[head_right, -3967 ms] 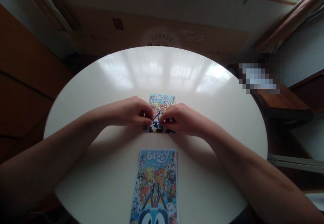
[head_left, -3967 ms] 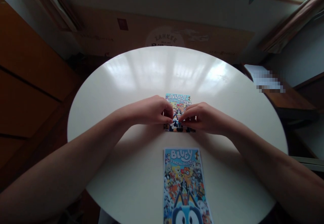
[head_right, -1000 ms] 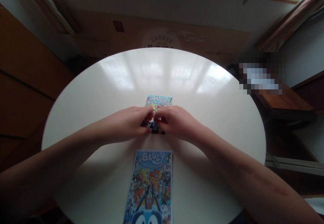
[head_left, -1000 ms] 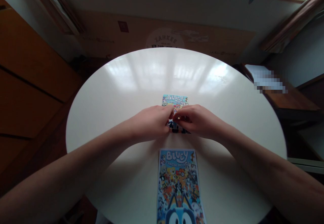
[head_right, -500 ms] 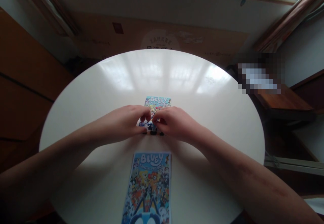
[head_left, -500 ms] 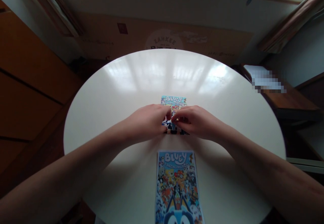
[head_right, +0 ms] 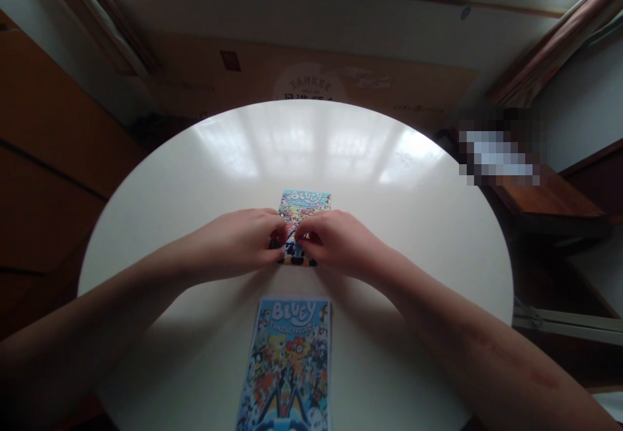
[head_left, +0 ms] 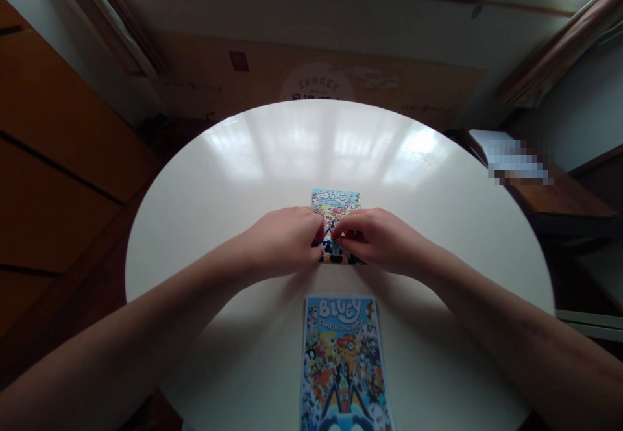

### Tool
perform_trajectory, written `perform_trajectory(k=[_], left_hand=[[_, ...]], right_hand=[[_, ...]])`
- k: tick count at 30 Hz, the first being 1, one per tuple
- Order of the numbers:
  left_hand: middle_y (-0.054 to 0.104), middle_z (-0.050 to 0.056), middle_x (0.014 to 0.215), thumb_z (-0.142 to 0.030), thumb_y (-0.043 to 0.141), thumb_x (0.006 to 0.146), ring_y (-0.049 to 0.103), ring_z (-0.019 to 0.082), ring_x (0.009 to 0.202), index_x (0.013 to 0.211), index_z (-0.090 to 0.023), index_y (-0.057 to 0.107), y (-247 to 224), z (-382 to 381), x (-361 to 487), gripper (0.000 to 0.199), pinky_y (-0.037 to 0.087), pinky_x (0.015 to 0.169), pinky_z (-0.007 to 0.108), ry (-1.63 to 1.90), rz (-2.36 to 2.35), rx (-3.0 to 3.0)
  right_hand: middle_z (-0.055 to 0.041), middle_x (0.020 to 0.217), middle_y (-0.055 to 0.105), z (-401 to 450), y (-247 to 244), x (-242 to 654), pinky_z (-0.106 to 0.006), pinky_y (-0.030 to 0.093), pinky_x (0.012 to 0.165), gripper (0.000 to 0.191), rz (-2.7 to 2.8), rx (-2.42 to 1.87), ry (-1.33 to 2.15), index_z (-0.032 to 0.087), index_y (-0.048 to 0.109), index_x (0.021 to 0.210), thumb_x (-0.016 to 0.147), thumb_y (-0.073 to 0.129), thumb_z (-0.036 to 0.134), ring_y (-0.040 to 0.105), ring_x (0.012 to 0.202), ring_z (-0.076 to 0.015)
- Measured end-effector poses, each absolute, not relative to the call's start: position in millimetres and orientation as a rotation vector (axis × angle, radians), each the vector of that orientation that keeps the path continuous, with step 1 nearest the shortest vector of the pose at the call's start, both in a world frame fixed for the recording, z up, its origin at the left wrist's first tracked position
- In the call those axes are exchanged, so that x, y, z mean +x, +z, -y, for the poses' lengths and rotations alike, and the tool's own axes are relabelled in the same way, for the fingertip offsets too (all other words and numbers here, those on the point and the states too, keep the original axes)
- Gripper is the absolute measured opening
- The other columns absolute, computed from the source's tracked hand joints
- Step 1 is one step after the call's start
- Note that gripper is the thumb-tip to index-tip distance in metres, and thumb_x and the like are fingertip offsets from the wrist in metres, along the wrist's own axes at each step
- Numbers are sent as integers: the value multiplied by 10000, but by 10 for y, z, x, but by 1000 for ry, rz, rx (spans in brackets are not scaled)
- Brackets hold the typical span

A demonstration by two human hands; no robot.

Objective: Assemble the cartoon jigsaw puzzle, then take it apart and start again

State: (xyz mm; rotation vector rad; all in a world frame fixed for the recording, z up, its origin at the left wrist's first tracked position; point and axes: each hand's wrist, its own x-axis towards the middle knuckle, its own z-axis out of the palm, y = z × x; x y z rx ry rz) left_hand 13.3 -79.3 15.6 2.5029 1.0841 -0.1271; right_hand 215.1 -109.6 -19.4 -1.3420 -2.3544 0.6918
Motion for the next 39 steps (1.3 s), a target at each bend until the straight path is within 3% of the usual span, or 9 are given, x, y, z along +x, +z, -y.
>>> perform_trajectory(k=[23, 34, 39], left_hand=[[615, 36, 653, -393, 617, 778, 498, 152, 570, 633, -190, 602, 119, 748, 137, 249, 281, 530, 292, -119, -1053, 2398], [641, 38, 682, -365, 590, 800, 523, 160, 602, 678, -197, 648, 140, 751, 118, 215, 306, 543, 290, -137, -1029, 2402], [676, 48, 787, -351, 585, 818, 548, 171, 662, 753, -202, 651, 129, 732, 103, 175, 322, 558, 287, -119, -998, 2453]], right_hand=[[5, 819, 682, 1107, -173, 2134, -223, 368, 652, 180, 2362, -1357, 679, 201, 745, 886, 818, 595, 129, 564, 725, -92], [7, 874, 690, 1103, -232, 2180, -213, 390, 671, 158, 2420, -1176, 677, 255, 761, 968, 848, 668, 212, 592, 775, -99], [2, 902, 706, 1111, -253, 2174, -219, 390, 666, 142, 2441, -1163, 626, 244, 761, 963, 871, 654, 225, 613, 786, -105]])
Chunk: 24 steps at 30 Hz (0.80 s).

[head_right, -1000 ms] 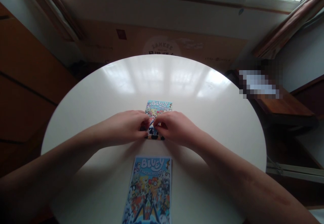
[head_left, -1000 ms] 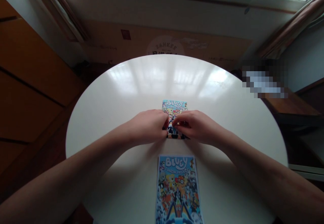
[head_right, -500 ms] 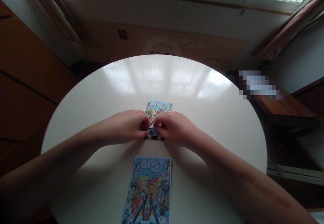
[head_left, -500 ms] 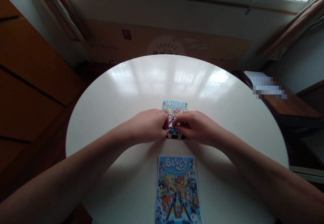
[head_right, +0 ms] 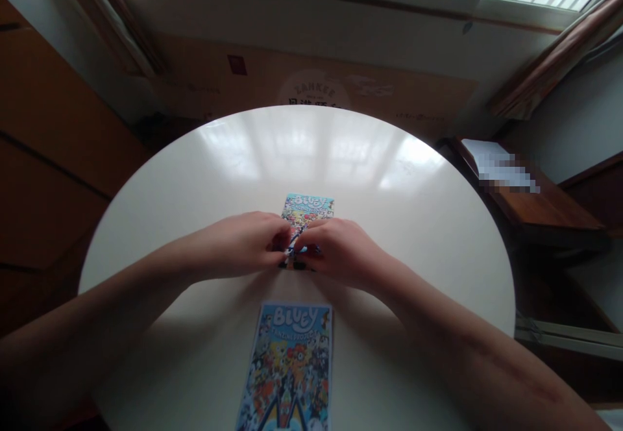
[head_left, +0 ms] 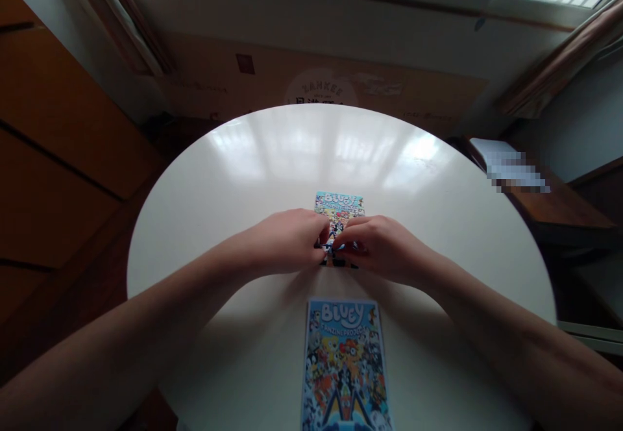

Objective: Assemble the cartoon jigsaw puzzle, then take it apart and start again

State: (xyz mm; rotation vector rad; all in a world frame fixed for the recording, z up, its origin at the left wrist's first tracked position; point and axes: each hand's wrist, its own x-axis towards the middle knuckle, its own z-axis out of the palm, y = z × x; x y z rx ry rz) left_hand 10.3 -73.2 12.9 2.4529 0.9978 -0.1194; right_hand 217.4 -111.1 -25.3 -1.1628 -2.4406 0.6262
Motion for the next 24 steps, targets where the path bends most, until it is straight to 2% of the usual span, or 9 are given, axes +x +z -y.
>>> perform_trajectory(k=[7, 13, 20, 24], left_hand=[[703, 60, 877, -375, 601, 821, 570, 187, 717, 895, -205, 677, 120, 698, 101, 200, 356, 621, 284, -152, -972, 2438], [719, 45, 909, -433, 625, 814, 596, 184, 744, 1014, -228, 702, 107, 639, 33, 297, 364, 635, 263, -118, -877, 2343], [708, 40, 867, -450, 619, 818, 608, 188, 799, 1055, -215, 748, 223, 573, 38, 357, 389, 681, 256, 29, -963, 2144], [686, 44, 819, -409, 666, 793, 600, 188, 748, 1067, -228, 761, 213, 557, 66, 342, 409, 641, 278, 57, -883, 1981]], right_hand=[[-3, 935, 717, 1156, -242, 2170, -220, 400, 675, 166, 2489, -1151, 469, 225, 749, 951, 876, 612, 167, 635, 813, -110], [-15, 838, 676, 1153, -267, 2200, -216, 398, 618, 151, 2434, -1106, 339, 181, 719, 890, 895, 568, 190, 564, 672, -82], [-32, 862, 658, 1136, -222, 2260, -237, 443, 632, 153, 2295, -937, 179, 199, 700, 959, 962, 565, 271, 576, 700, -96], [-35, 896, 658, 1162, -174, 2244, -251, 478, 664, 121, 2252, -863, 104, 212, 693, 968, 963, 579, 251, 606, 748, -107]])
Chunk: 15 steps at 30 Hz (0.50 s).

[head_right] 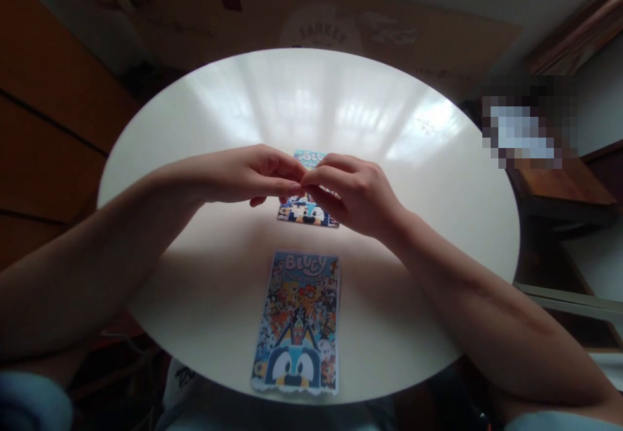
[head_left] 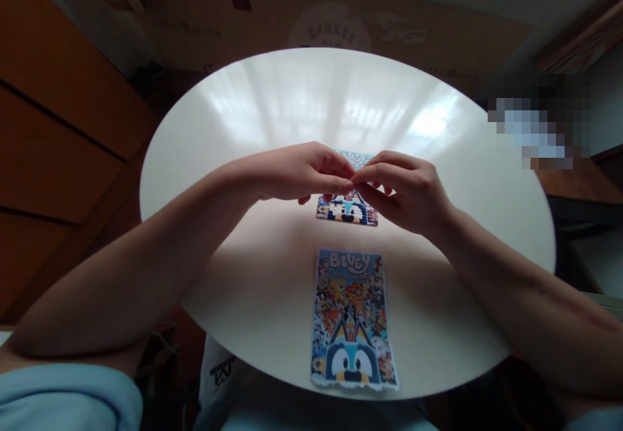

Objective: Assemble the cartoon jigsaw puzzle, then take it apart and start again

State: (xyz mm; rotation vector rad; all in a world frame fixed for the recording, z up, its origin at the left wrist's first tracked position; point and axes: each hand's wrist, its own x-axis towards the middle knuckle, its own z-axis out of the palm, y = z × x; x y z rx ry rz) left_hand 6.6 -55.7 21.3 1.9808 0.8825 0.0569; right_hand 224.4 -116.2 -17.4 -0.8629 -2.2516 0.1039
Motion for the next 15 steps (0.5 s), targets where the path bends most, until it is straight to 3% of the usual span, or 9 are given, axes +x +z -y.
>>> perform_trajectory(k=[10, 15], left_hand=[[698, 47, 768, -278, 711, 772, 636, 156, 702, 936, -162, 723, 113, 520, 100, 201, 458, 553, 243, 339, -918, 1685], [732, 66, 852, -214, 639, 879, 702, 170, 771, 972, -146, 639, 122, 531, 135, 115, 484, 567, 241, 441, -1030, 1443]], right_hand=[[-16, 836, 644, 1169, -164, 2213, -210, 501, 556, 80, 1959, -1004, 223, 193, 674, 968, 932, 607, 218, 609, 691, -87], [-28, 880, 670, 1120, -211, 2195, -186, 514, 548, 69, 1966, -925, 307, 179, 704, 939, 912, 649, 210, 629, 704, -80]])
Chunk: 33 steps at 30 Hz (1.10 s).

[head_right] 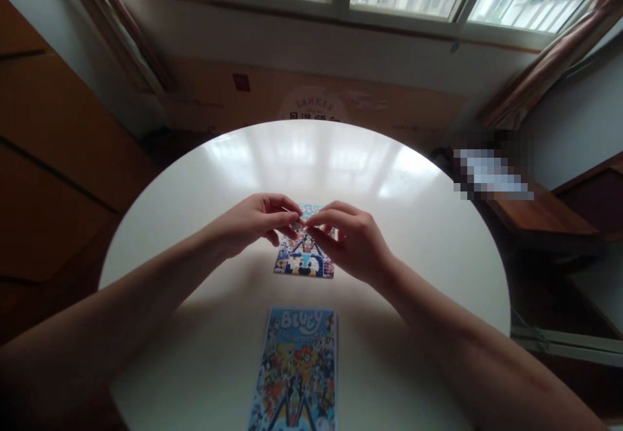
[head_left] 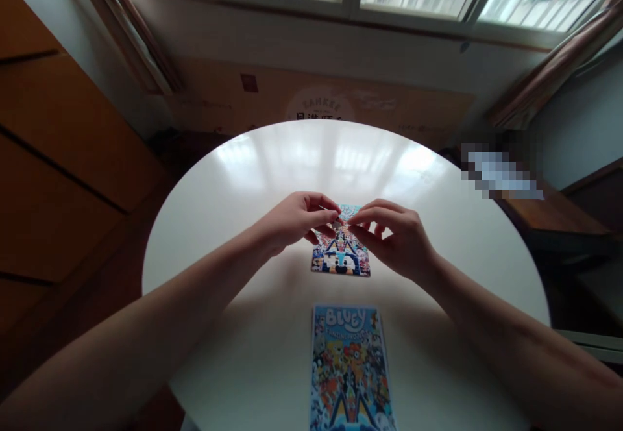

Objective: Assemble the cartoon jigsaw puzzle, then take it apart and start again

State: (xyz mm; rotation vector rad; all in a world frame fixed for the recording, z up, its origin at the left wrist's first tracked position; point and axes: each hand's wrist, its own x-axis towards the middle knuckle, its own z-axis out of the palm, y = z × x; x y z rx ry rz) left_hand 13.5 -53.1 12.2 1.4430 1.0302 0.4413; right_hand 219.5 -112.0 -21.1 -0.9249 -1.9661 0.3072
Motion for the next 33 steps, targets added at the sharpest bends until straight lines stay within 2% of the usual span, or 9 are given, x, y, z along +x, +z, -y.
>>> perform_trajectory(k=[5, 14, 21, 27, 33], left_hand=[[729, 66, 861, -179, 592, 928, 724, 192, 859, 983, -156, 575, 104, 559, 148, 61, 480, 564, 234, 439, -1025, 1344], [730, 78, 855, -170, 587, 901, 722, 194, 877, 932, -162, 543, 121, 580, 150, 54, 471, 563, 225, 374, -1001, 1402], [736, 81, 883, -238, 633, 826, 706, 216, 864, 928, -174, 618, 36, 497, 117, 121, 485, 607, 276, 261, -981, 1722], [718, 91, 909, -226, 635, 813, 640, 195, 880, 965, -138, 700, -71, 362, 69, 187, 489, 784, 335, 542, -1017, 2078], [727, 66, 903, -217, 619, 811, 636, 168, 851, 916, -147, 729, -90, 328, 40, 167, 483, 791, 306, 593, -914, 2246]], right_hand=[[-55, 958, 689, 1100, -273, 2175, -219, 551, 621, 110, 2005, -929, 326, 185, 729, 956, 903, 687, 272, 661, 788, -110], [-48, 933, 722, 1097, -277, 2207, -249, 561, 671, 100, 2050, -943, 222, 192, 748, 910, 916, 671, 255, 681, 797, -123], [-43, 917, 737, 1114, -210, 2275, -238, 555, 633, 136, 2167, -913, 305, 183, 756, 868, 909, 653, 262, 666, 718, -103], [-32, 905, 739, 1065, -191, 2336, -207, 528, 582, 104, 2285, -850, 459, 188, 762, 868, 881, 672, 237, 643, 671, -84], [-41, 925, 740, 1073, -191, 2320, -215, 533, 622, 120, 2350, -756, 534, 189, 763, 898, 900, 657, 244, 658, 715, -93]])
